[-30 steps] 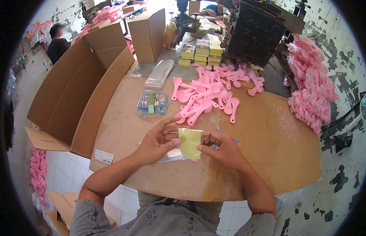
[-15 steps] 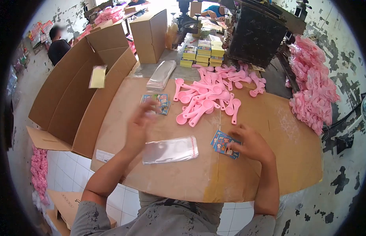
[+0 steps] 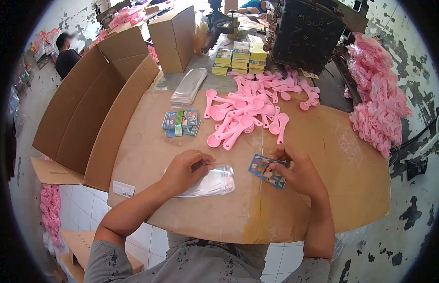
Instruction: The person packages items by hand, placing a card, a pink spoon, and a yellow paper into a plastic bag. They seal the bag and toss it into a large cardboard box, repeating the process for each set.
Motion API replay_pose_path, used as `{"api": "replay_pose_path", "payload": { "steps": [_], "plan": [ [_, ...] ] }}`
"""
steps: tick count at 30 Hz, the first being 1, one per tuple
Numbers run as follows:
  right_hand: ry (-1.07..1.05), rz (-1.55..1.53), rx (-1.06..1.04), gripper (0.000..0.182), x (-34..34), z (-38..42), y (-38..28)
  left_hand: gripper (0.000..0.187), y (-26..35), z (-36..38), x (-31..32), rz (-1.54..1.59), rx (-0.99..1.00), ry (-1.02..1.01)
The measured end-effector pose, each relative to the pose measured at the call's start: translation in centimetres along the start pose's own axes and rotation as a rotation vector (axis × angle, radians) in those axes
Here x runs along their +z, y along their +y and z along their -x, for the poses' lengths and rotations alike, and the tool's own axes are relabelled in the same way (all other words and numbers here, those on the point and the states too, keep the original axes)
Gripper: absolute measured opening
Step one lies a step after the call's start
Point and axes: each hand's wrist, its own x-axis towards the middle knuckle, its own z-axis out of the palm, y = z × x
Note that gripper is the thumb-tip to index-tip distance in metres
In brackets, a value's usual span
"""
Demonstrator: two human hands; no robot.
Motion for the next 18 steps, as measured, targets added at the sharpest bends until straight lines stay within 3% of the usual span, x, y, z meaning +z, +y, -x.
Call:
{"api": "replay_pose_path", "payload": {
  "steps": [4, 7, 8, 10, 13, 14, 16, 18],
  "plan": [
    [0.042, -0.509, -0.012, 0.019, 4.3, 0.6, 0.8, 0.016, -0.1, 0.0, 0.1, -0.078, 0.053, 0.012],
    [-0.112, 0.128, -0.283, 0.018, 5.8, -0.4, -0.3, 0.016, 0.0, -0.2, 0.3, 0.024, 0.118, 0.127],
    [-0.113, 0.219, -0.331, 0.017, 6.0, -0.4, -0.2, 0.016, 0.1, -0.2, 0.3, 0.072, 0.157, 0.183],
    [-0.115, 0.400, -0.426, 0.016, 6.4, -0.5, 0.1, 0.018, -0.2, -0.1, 0.0, 0.293, 0.034, 0.154],
    [-0.135, 0.194, -0.169, 0.022, 5.4, 0.1, -1.2, 0.025, 0.0, 0.0, -0.6, 0.669, -0.141, 0.042],
    [-0.046, 0.136, -0.180, 0.024, 5.5, 0.1, -1.1, 0.028, 0.3, 0.0, -0.8, 0.802, -0.197, -0.009],
    [0.133, 0.020, -0.207, 0.029, 5.7, -0.1, -0.7, 0.032, 1.0, 0.1, -1.1, 0.809, -0.224, -0.059],
    [0.200, -0.286, -0.077, 0.033, 6.0, -0.1, -1.3, 0.035, 1.2, 0.2, -1.0, 0.782, -0.231, -0.083]
  ]
}}
